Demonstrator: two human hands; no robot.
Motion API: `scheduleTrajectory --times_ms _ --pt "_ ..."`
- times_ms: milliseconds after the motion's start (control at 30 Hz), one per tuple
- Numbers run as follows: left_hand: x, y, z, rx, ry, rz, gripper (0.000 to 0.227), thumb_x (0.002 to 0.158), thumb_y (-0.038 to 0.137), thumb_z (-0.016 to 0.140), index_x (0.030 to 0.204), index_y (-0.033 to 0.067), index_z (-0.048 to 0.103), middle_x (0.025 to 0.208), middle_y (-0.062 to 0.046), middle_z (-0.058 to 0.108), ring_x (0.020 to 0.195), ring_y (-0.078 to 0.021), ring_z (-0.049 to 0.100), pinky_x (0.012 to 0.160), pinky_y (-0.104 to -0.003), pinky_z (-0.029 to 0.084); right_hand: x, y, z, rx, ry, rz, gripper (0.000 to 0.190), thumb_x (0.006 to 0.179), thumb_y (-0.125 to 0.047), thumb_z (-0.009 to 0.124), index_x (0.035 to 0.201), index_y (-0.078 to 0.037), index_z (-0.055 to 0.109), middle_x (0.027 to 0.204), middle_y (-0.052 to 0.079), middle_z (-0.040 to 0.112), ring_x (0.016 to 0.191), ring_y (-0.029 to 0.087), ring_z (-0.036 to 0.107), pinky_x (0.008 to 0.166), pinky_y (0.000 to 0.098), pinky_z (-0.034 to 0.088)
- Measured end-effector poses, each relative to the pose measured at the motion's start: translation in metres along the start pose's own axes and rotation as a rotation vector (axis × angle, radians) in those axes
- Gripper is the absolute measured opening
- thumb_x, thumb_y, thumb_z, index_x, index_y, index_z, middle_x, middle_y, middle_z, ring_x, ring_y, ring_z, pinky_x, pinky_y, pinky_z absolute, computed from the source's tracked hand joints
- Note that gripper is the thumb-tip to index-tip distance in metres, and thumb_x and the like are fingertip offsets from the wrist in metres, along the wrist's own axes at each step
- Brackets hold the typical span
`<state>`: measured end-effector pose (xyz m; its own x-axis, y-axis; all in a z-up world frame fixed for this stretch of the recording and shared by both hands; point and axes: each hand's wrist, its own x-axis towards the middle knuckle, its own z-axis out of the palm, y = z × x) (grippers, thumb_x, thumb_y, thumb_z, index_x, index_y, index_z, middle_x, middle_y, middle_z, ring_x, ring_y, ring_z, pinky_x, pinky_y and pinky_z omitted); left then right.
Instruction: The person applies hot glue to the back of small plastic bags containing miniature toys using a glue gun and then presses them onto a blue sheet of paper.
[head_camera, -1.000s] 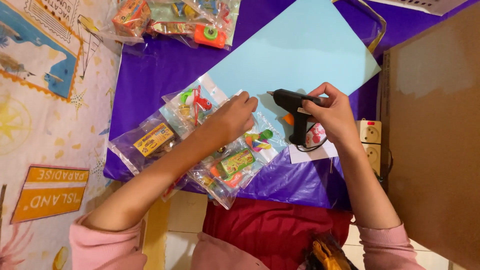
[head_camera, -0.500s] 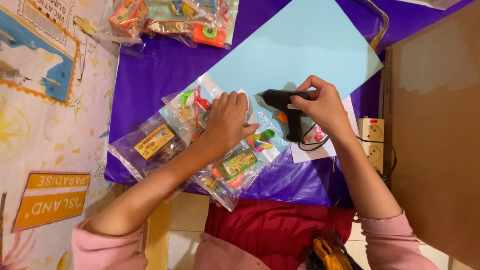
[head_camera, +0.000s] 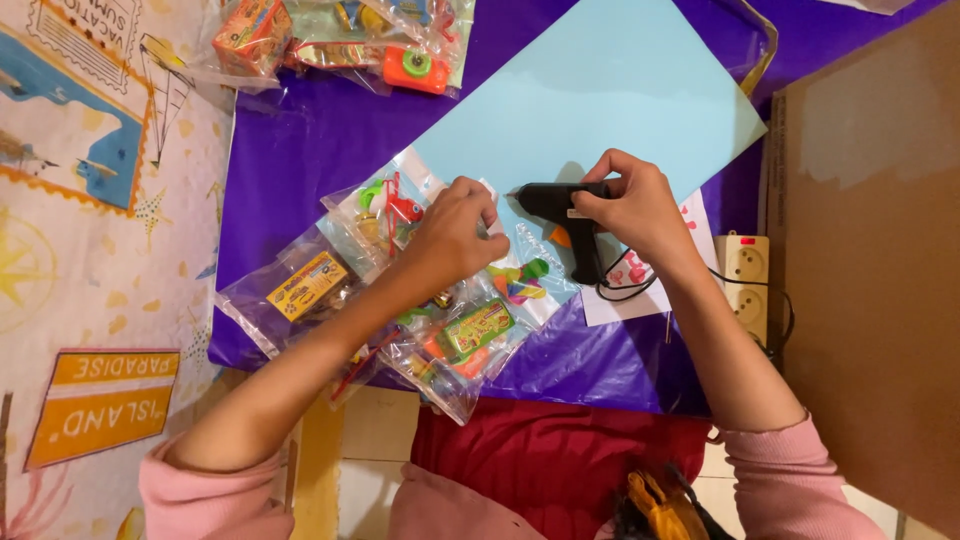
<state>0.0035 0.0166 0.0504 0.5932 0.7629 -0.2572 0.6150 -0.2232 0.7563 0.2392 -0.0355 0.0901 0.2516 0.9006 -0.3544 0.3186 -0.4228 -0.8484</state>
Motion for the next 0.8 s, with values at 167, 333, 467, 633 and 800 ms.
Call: scheduleTrajectory --times_ms 167,333,467,633,800 --pt "0.022 -0.018 -0.009 -0.068 -0.078 -0.050 0.032 0.078 0.031 0.075 0.093 0.0052 0.066 0.110 -0.018 0.064 0.112 -0.0414 0.063 0.095 -0.051 0.050 0.003 0.006 0.002 -0.027 -0.009 0.002 0.014 0.080 -0.002 0.073 0.093 -0.002 0.068 0.066 0.016 0.066 0.063 0.018 0.061 0.060 0.0314 0.061" --pt "0.033 -0.015 -0.029 -0.081 -0.179 -0.266 0.034 0.076 0.040 0.075 0.097 0.0127 0.074 0.100 -0.007 0.072 0.104 -0.0271 0.070 0.081 -0.040 0.059 0.004 0.003 0.004 -0.035 -0.006 0.021 0.015 0.079 -0.003 0.074 0.092 -0.002 0.068 0.067 0.016 0.067 0.064 0.019 0.063 0.058 0.0305 0.060" --pt "0.033 -0.002 -0.048 -0.153 -0.216 -0.289 0.042 0.076 0.048 0.073 0.097 0.0117 0.074 0.094 -0.008 0.072 0.098 -0.0269 0.069 0.082 -0.044 0.056 0.006 0.004 0.005 -0.037 -0.004 0.018 0.014 0.079 -0.002 0.075 0.092 -0.002 0.068 0.068 0.017 0.068 0.064 0.020 0.064 0.058 0.0313 0.061" --pt "0.049 -0.016 -0.042 -0.226 -0.252 -0.339 0.040 0.081 0.047 0.065 0.101 0.0131 0.074 0.093 -0.006 0.070 0.098 -0.0263 0.066 0.085 -0.040 0.050 0.004 0.000 0.006 -0.049 -0.005 0.021 0.014 0.080 -0.002 0.074 0.092 -0.001 0.067 0.068 0.017 0.067 0.065 0.020 0.063 0.058 0.0297 0.059" --pt "0.043 -0.002 -0.049 -0.315 -0.258 -0.363 0.037 0.084 0.040 0.064 0.100 0.0068 0.071 0.093 -0.010 0.064 0.096 -0.0270 0.060 0.085 -0.041 0.047 0.004 0.001 0.007 -0.054 -0.006 0.025 0.013 0.080 -0.003 0.073 0.092 -0.003 0.067 0.068 0.015 0.068 0.064 0.018 0.063 0.058 0.0275 0.059"
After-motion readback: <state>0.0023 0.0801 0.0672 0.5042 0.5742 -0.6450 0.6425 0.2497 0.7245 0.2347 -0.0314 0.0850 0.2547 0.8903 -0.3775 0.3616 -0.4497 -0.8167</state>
